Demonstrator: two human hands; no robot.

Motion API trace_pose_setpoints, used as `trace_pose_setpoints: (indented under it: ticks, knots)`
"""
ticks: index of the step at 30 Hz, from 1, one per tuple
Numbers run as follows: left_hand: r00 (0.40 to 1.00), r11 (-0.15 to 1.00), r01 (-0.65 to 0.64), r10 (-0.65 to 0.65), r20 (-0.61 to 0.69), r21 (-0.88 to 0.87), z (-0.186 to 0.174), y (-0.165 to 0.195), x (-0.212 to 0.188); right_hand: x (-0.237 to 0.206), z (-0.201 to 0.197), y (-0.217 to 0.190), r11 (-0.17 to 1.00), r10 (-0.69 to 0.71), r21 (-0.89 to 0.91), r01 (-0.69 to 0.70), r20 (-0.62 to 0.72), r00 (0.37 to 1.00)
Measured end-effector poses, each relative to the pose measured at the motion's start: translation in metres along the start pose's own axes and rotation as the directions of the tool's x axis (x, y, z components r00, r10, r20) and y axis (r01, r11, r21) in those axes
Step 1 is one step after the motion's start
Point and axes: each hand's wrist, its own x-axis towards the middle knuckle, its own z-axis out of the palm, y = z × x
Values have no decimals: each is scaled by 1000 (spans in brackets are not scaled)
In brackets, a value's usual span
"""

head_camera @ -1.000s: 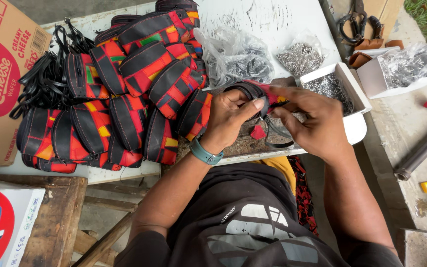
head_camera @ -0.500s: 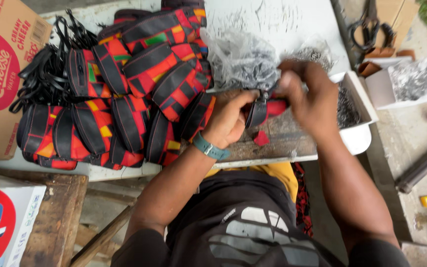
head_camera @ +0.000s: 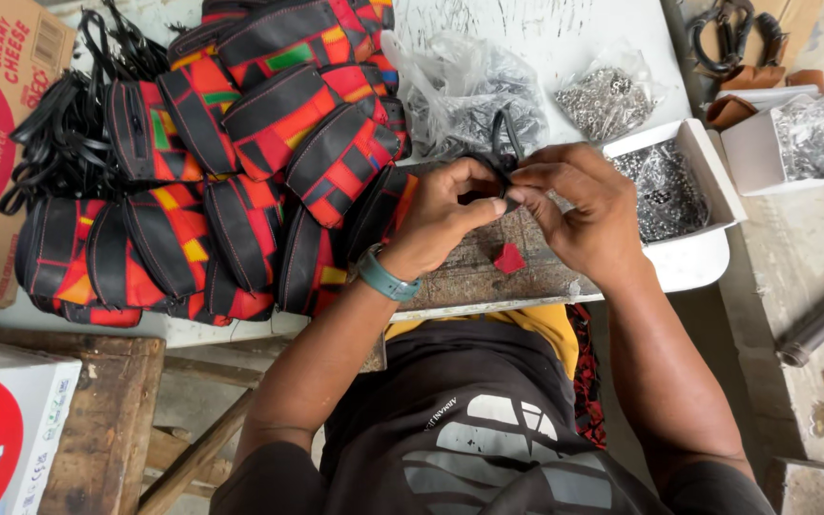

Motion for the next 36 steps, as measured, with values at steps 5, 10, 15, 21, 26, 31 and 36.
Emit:
trace_pose_setpoints:
  ticks: [5,10,15,21,26,31,36]
  knots:
    - [997,938,-25,50,-64,345,3,-3,3,-6,4,13,998,-4,-55,-3,-126,992]
    - [992,930,-101,119,-28,354,17,-1,-6,-17,8,14,995,-53,-97,31,-232,971]
    - [992,961,-77,101,-80,265,27,-5,-18,-37,9,7,999,-3,-36,-3,-164,986]
    - [986,920,-125,156,-53,372,31,-18,-45,-66,5,-8,997,-70,-55,61,-178,982]
    - [976,898,-188,216,-24,397,36,-15,-63,-75,-1,-31,965,-175,-216,147,-118,978]
    - [990,947,-124,137,-23,295,35,-9,-70,-77,-1,-41,954,-218,-231,191,-99,971]
    - [981,981,-132,150,-122,142,31,-12,-70,-89,-7,-27,992,-123,-42,120,-88,988]
